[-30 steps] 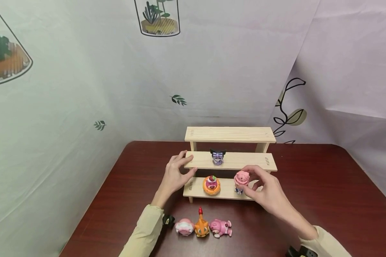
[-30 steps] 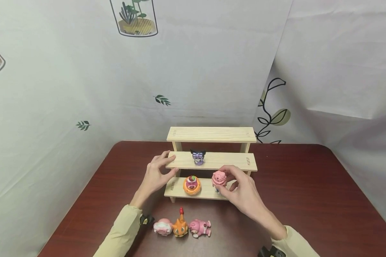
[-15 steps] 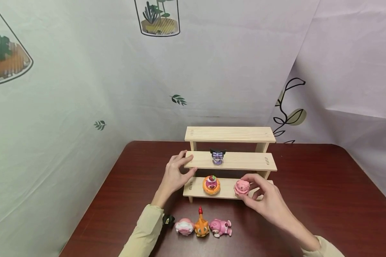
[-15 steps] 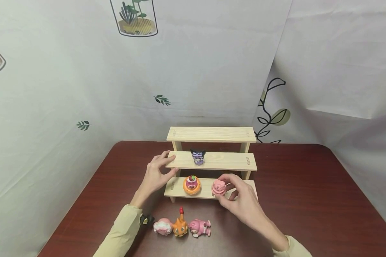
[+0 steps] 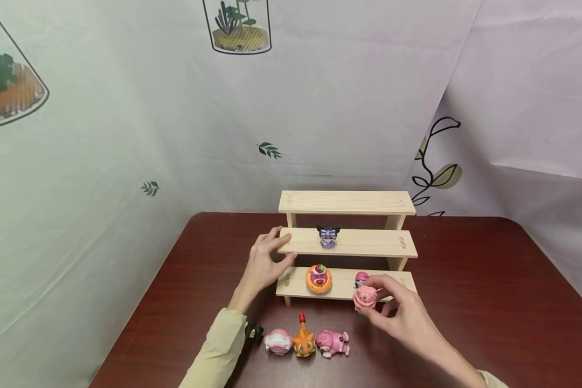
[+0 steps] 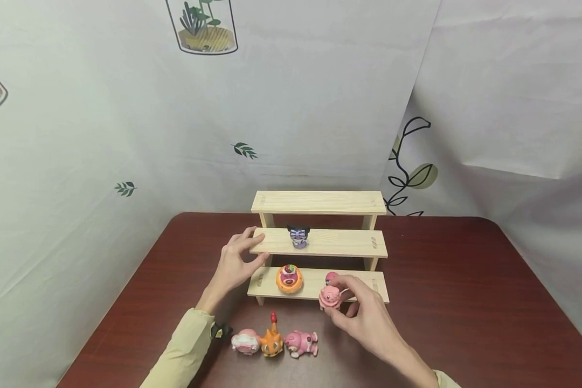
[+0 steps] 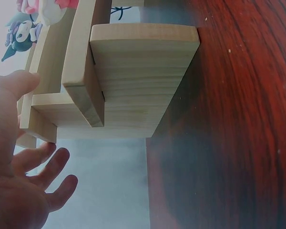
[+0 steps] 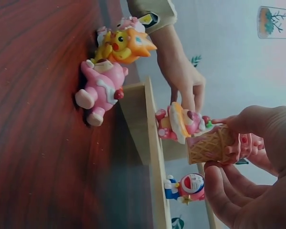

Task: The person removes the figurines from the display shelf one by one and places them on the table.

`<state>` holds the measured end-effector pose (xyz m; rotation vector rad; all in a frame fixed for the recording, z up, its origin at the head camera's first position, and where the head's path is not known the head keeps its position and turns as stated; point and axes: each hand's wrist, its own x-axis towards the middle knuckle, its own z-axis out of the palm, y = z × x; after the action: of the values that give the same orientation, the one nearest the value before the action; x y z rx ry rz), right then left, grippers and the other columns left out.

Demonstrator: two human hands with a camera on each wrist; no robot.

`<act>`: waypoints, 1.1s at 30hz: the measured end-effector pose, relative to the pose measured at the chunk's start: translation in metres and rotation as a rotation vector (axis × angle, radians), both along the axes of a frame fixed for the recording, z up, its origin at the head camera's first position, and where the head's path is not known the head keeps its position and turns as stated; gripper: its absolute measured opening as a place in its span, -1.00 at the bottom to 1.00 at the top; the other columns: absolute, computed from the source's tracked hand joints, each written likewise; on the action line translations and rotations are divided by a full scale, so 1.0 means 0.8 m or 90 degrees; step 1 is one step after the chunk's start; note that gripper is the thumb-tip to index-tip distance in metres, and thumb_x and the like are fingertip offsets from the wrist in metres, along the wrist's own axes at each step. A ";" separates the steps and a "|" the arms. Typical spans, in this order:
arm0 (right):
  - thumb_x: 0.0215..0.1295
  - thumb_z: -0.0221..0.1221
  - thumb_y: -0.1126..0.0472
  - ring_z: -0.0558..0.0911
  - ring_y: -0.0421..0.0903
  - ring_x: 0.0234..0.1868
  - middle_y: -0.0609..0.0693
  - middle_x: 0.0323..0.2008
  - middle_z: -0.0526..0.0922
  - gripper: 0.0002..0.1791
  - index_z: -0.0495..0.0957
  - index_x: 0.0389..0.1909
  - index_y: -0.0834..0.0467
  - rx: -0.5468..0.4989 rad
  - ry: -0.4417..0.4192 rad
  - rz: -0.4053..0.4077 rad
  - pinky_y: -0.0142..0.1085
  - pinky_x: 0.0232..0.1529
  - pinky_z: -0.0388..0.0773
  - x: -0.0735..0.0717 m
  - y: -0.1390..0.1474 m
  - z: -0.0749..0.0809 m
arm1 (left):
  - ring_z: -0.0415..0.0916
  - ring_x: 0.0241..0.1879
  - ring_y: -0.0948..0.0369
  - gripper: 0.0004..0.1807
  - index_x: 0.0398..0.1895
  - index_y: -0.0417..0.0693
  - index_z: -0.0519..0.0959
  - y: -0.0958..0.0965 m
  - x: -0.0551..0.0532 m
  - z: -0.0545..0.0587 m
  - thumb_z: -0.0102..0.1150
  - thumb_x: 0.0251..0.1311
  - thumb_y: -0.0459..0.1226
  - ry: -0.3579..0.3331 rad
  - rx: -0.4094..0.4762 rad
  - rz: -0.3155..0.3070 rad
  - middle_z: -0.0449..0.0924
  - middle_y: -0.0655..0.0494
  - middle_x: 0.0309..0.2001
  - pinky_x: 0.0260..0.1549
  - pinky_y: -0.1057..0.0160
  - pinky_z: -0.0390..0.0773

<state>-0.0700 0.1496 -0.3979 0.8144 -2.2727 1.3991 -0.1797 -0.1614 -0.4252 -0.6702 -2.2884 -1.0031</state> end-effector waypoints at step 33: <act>-0.07 0.51 0.44 0.55 -0.25 -0.42 -0.22 -0.24 0.58 -0.44 0.53 -0.07 -0.01 0.029 -0.020 0.020 -0.48 -0.56 0.45 0.030 -0.001 -0.050 | 0.46 0.10 -0.23 -0.51 0.07 -0.23 0.69 0.001 -0.001 0.001 0.50 0.04 -0.24 0.000 0.006 0.002 0.52 -0.31 0.20 0.00 -0.24 0.47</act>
<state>-0.0463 0.1486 -0.4379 0.8520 -2.3327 1.3891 -0.1802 -0.1608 -0.4246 -0.6624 -2.2832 -1.0122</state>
